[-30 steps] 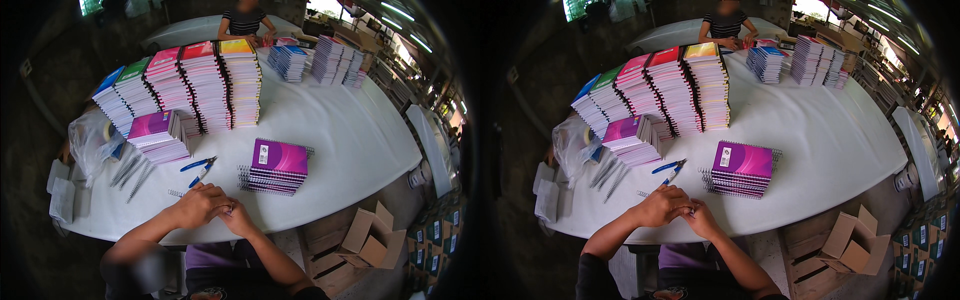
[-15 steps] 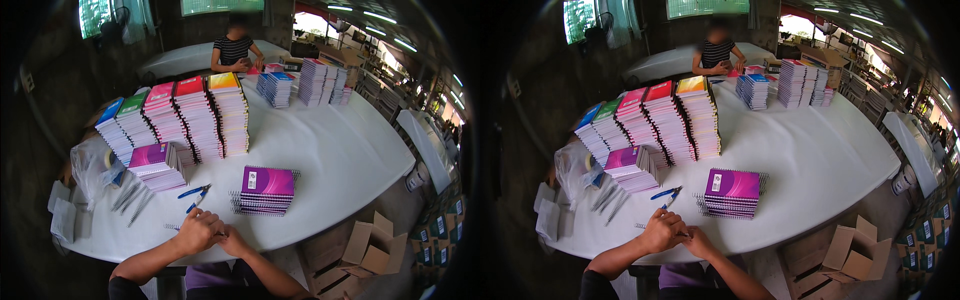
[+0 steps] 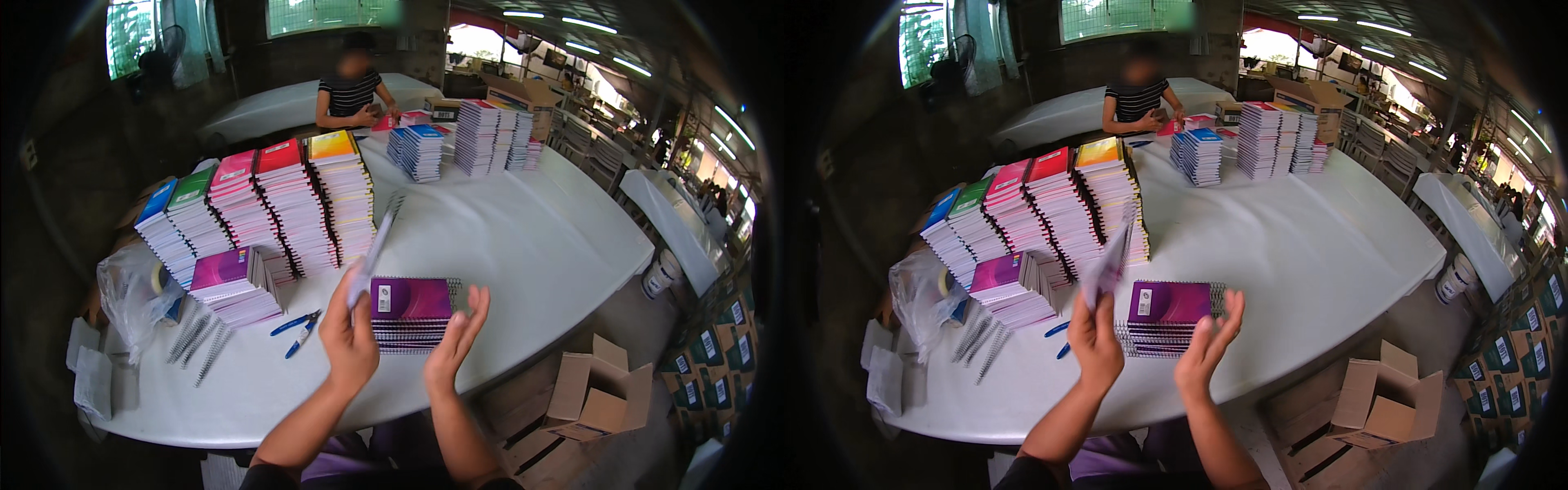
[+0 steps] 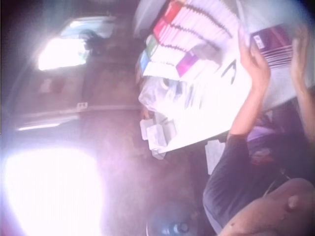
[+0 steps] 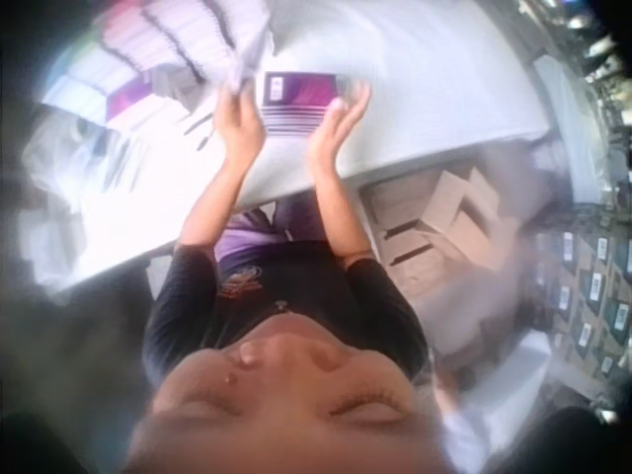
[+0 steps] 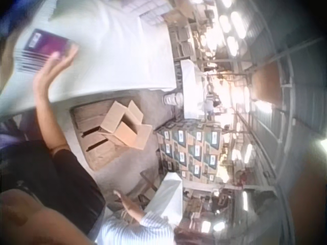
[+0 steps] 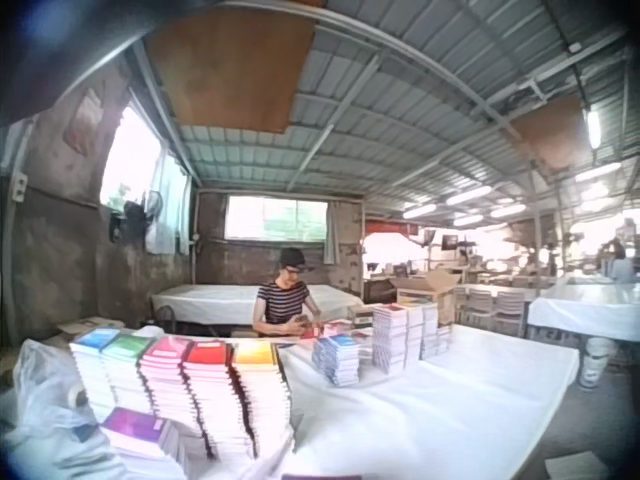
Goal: The person assembles spiral notebooks by threading a plastic spiral through pre-punched holes in stacks of paper covers, then uses pliers to trim the excess spiral.
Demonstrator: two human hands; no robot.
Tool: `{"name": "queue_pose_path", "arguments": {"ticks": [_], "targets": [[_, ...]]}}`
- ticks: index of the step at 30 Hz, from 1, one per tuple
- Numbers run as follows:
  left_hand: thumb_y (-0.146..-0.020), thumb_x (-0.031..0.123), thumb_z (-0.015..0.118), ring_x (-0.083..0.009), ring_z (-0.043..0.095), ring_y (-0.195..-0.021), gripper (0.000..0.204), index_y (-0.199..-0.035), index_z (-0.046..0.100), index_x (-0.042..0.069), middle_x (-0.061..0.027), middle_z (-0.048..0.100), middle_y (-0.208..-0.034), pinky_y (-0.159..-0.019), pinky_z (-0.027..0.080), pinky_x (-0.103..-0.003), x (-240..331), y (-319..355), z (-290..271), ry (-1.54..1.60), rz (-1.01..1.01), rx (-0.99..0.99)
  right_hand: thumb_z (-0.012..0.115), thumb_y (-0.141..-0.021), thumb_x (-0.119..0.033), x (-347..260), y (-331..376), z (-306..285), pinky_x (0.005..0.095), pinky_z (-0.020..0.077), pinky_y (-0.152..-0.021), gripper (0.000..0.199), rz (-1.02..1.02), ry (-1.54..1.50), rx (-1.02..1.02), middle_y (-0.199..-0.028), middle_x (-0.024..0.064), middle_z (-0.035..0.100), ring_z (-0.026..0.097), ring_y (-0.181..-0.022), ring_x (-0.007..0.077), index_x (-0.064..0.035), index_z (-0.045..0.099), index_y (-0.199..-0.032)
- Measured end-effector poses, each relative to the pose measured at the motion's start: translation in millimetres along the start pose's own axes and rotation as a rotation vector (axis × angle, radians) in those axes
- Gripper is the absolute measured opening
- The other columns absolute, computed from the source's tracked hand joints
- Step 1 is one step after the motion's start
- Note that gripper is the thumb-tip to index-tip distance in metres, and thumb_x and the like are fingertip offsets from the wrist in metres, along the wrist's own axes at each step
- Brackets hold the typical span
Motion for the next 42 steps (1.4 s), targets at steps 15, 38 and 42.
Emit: {"name": "queue_pose_path", "arguments": {"ticks": [15,38,42], "targets": [[-0.079,0.008,0.066,-0.0251,0.052,-0.080,0.018,-0.092,0.056,0.001,-0.0139,0.056,-0.091,-0.071,0.043,-0.032,-102,41,1,-0.328,-0.079,-0.032,0.045,-0.095,-0.022,73,-8,5,0.0310,0.0441,-0.087,0.037,0.175,0.088,-0.039,-0.110,0.0174,0.062,0.059,-0.103,0.0216,0.0023,0.052,-0.122],[-0.090,0.008,0.053,-0.0161,0.061,-0.086,0.025,-0.111,0.057,-0.005,-0.0113,0.065,-0.094,-0.075,0.049,-0.030,5,79,-144,-0.172,-0.391,0.032,0.066,-0.079,-0.021,-54,156,86,0.0378,0.0274,-0.103,0.042,-0.710,0.182,-0.711,-0.125,0.0086,0.054,0.046,-0.121,0.0254,-0.0099,0.057,-0.118],[-0.084,0.008,0.052,-0.0217,0.053,-0.103,0.040,-0.122,0.050,-0.002,-0.0140,0.055,-0.113,-0.090,0.041,-0.034,-13,75,-155,0.072,-0.504,0.152,0.059,-0.085,-0.012,-35,118,89,0.0339,0.0398,-0.093,0.030,-0.326,-0.213,-0.890,-0.116,0.0089,0.060,0.058,-0.106,0.0226,-0.0069,0.060,-0.114]]}}
Point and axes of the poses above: each hand's wrist, its own y-axis away from the middle knuckle, its own z-axis out of the palm, x = y × z, the point moved 8 cm from there along -y, towards the middle knuckle
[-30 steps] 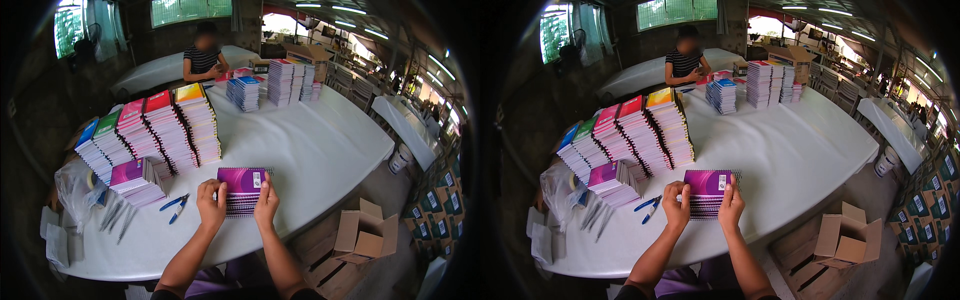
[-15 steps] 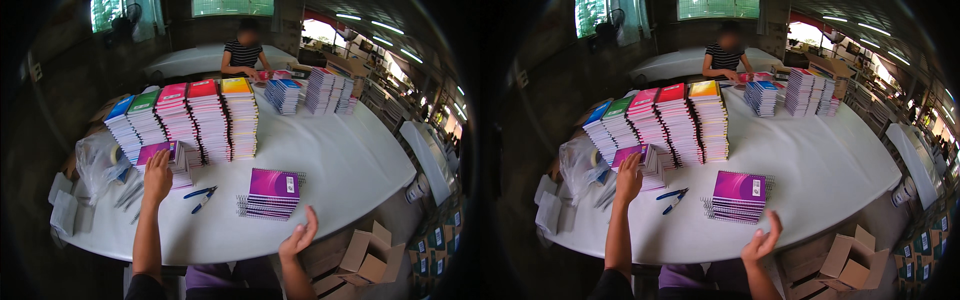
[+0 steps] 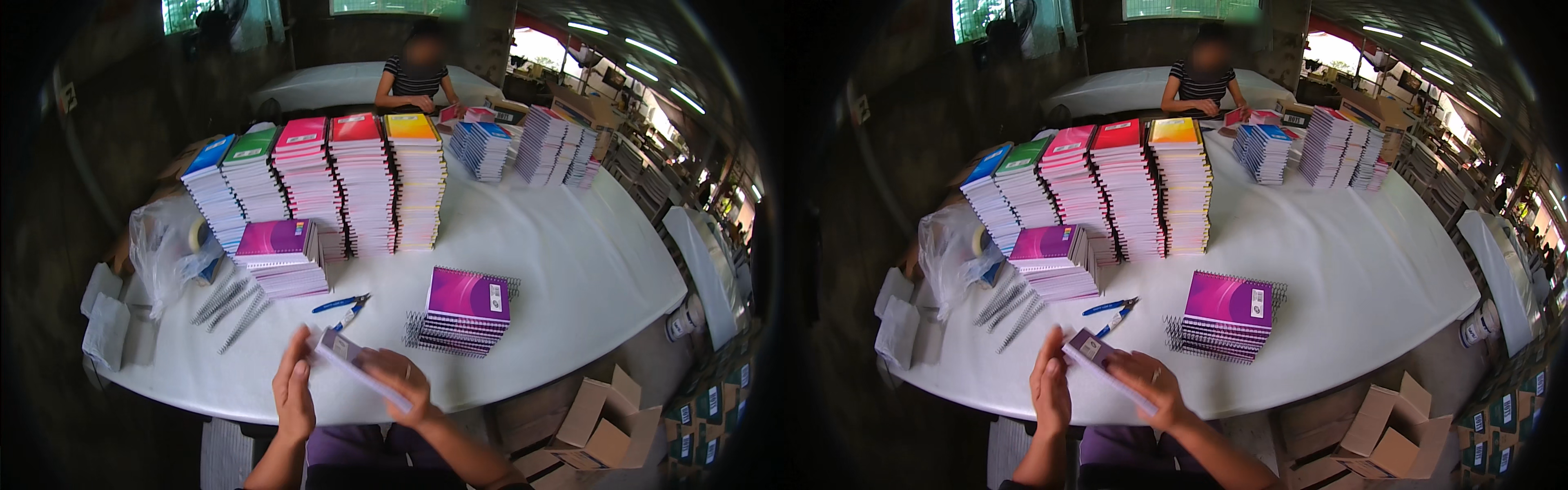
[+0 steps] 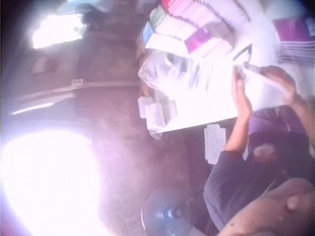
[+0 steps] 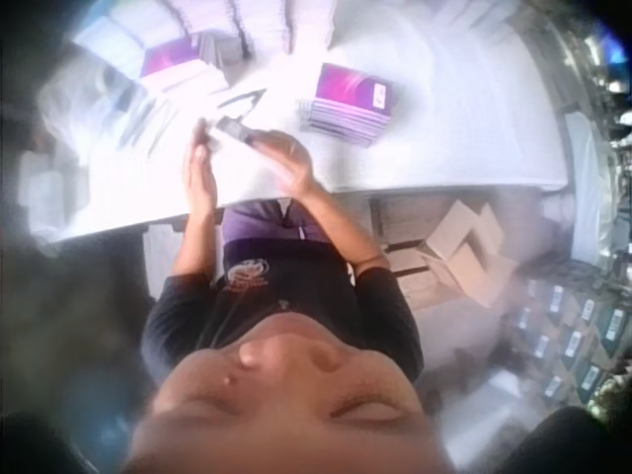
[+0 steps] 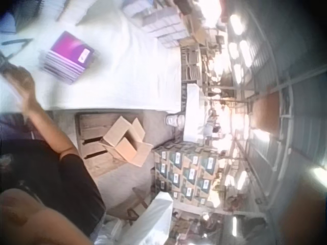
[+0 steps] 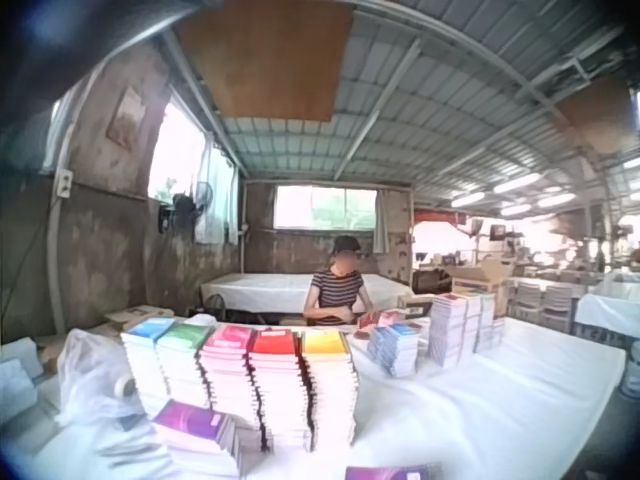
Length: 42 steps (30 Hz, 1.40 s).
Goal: The person assembles spiral notebooks by threading a plastic spiral through pre-punched holes in stacks of paper covers, then uses pliers to trim the excess spiral.
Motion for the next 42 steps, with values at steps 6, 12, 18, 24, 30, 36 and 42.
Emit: {"name": "queue_pose_path", "arguments": {"ticks": [6,12,18,24,30,36,42], "targets": [[-0.077,-0.007,0.046,-0.0147,0.049,-0.098,0.033,-0.109,0.048,0.001,-0.0074,0.052,-0.106,-0.088,0.038,-0.027,-124,-8,8,-0.090,-0.346,-0.370,0.063,-0.084,-0.008,104,28,14,0.0239,0.0453,-0.076,0.028,0.583,-0.425,-0.330,-0.097,0.0052,0.064,0.055,-0.085,0.0083,-0.0010,0.059,-0.111],[-0.079,-0.008,0.047,-0.0124,0.049,-0.092,0.026,-0.103,0.045,0.003,-0.0062,0.051,-0.100,-0.084,0.038,-0.025,-133,-1,19,-0.119,-0.227,-0.323,0.065,-0.081,-0.005,109,35,6,0.0209,0.0421,-0.068,0.018,0.559,-0.426,-0.174,-0.088,0.0008,0.060,0.050,-0.079,0.0040,-0.0024,0.055,-0.096],[-0.074,-0.007,0.051,-0.0253,0.052,-0.095,0.034,-0.106,0.047,0.004,-0.0122,0.052,-0.102,-0.084,0.041,-0.034,-103,-7,17,-0.683,0.114,-0.478,0.064,-0.082,-0.005,106,37,8,0.0219,0.0458,-0.072,0.022,0.587,-0.401,-0.207,-0.090,0.0029,0.065,0.057,-0.078,0.0065,-0.0006,0.063,-0.103],[-0.078,0.017,0.061,-0.0317,0.056,-0.091,0.026,-0.102,0.058,0.008,-0.0132,0.059,-0.097,-0.078,0.043,-0.042,-84,-111,-127,-1.617,0.258,0.121,0.063,-0.083,-0.005,107,40,8,0.0223,0.0472,-0.075,0.023,0.636,-0.386,-0.225,-0.091,0.0062,0.067,0.059,-0.079,0.0083,-0.0013,0.064,-0.106],[-0.078,0.026,0.065,-0.0261,0.062,-0.084,0.020,-0.090,0.068,0.010,-0.0057,0.065,-0.090,-0.076,0.046,-0.040,-69,-123,-172,-1.501,0.208,0.233,0.061,-0.083,-0.001,98,33,3,0.0237,0.0457,-0.081,0.026,0.486,-0.378,-0.174,-0.101,0.0082,0.065,0.058,-0.090,0.0106,0.0006,0.061,-0.109],[-0.091,0.014,0.050,-0.0315,0.058,-0.077,0.022,-0.107,0.056,0.001,-0.0177,0.059,-0.083,-0.070,0.045,-0.038,-49,-96,-110,-1.009,0.493,0.006,0.061,-0.083,0.000,103,41,3,0.0248,0.0450,-0.085,0.027,0.565,-0.396,-0.171,-0.104,0.0092,0.063,0.058,-0.094,0.0121,0.0031,0.059,-0.110],[-0.093,0.045,0.041,-0.0159,0.047,-0.065,0.042,-0.103,0.051,0.005,-0.0055,0.050,-0.071,-0.064,0.041,-0.031,-89,-27,-20,-0.599,-0.139,-0.634,0.059,-0.083,0.003,98,35,2,0.0236,0.0466,-0.082,0.029,0.514,-0.361,-0.132,-0.106,0.0096,0.064,0.059,-0.093,0.0112,0.0016,0.059,-0.112]]}}
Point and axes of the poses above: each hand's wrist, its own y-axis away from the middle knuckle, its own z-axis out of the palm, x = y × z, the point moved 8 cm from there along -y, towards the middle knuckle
